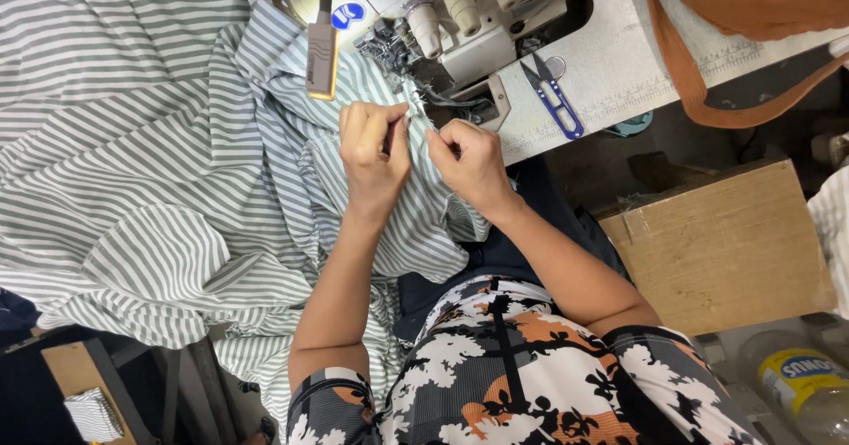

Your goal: Inspecting and smoothing a striped garment at a sewing workstation to check for defects or finish details.

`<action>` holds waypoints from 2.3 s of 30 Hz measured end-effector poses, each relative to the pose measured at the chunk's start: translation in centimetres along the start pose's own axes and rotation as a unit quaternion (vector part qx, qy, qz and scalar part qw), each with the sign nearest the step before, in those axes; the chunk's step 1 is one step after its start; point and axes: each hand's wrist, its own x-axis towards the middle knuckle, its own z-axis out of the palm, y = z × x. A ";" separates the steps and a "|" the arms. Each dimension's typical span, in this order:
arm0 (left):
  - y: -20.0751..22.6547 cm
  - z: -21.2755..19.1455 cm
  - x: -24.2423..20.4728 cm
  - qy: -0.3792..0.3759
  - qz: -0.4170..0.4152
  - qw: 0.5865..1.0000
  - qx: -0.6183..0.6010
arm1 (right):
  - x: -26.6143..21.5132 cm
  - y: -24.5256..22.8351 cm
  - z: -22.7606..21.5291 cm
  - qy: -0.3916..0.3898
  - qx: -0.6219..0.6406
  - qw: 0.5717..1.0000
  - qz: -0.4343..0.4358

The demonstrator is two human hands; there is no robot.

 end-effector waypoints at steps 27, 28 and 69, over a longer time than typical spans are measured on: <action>-1.8 1.3 1.1 0.058 0.212 0.952 0.215 | 1.1 -2.2 1.2 0.030 -0.010 0.999 0.027; -1.8 1.4 0.9 0.059 0.213 0.951 0.215 | 1.2 -2.7 1.1 0.031 -0.010 0.999 0.026; -4.0 -0.8 0.8 -0.022 0.161 0.984 0.067 | 2.0 -2.2 2.3 0.026 0.007 0.998 0.060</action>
